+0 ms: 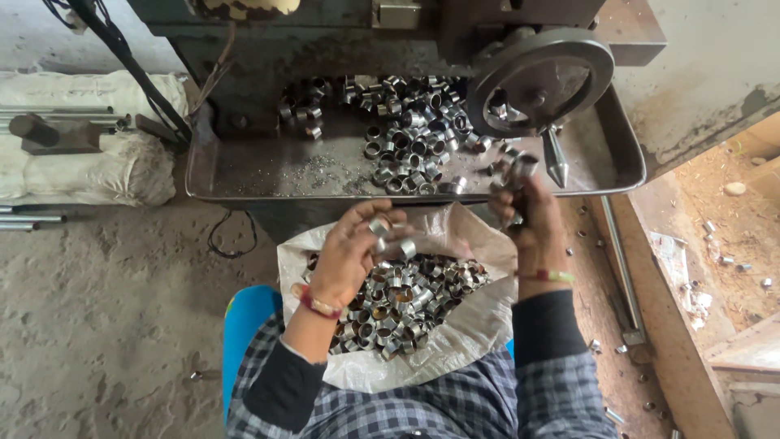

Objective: The person sits with a sack of small metal cylindrical parts on their lap and repeatedly transfers them by hand into a metal tray on a nearby machine. The person occasionally adjusts the machine's wheel and rod while continuing to move parts from the sack to the tray.

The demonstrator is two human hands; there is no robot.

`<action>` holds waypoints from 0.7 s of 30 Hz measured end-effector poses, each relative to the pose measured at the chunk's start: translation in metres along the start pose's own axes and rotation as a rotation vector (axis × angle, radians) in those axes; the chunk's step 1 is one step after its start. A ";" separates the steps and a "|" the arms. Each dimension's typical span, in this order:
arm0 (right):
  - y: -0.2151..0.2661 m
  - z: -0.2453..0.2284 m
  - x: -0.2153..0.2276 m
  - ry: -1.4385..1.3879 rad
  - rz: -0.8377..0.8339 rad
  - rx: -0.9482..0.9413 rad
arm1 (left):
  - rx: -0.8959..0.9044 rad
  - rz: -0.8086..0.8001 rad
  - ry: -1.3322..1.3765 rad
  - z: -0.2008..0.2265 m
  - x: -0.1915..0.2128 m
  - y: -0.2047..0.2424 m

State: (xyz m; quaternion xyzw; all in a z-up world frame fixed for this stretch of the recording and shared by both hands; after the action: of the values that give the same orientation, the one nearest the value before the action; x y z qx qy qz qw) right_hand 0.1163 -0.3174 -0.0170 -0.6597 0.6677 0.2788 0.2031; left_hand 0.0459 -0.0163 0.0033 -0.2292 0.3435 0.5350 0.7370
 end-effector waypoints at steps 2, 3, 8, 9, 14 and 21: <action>0.029 0.012 -0.018 0.097 -0.122 -0.035 | -0.044 -0.002 -0.397 -0.006 -0.001 0.013; 0.042 0.019 -0.024 0.076 -0.153 -0.065 | -0.087 -0.012 -0.692 -0.008 -0.002 0.020; 0.094 0.059 -0.036 -0.069 -0.234 -0.206 | -0.159 0.039 -1.596 -0.020 -0.005 0.053; 0.101 0.065 -0.035 -0.059 -0.234 -0.234 | -0.184 0.049 -1.621 -0.021 -0.005 0.057; 0.125 0.086 -0.027 -0.035 -0.296 -0.342 | -0.107 0.013 -1.646 -0.031 0.007 0.063; 0.143 0.099 -0.020 0.092 -0.227 -0.446 | -0.227 0.018 -1.632 -0.037 0.015 0.070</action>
State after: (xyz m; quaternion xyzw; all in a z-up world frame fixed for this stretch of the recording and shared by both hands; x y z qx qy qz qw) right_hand -0.0344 -0.2426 -0.0653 -0.7708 0.5201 0.3643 0.0521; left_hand -0.0277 -0.0104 -0.0306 0.1612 -0.3543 0.5709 0.7229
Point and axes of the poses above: each hand's wrist, its own y-axis away from the middle knuckle, its own x-axis out of the back of the hand, z = x × y, the point moved 4 cm from there along -y, towards the middle knuckle, and after that the axes turned 7 degrees about y, right-handed, at the moved point
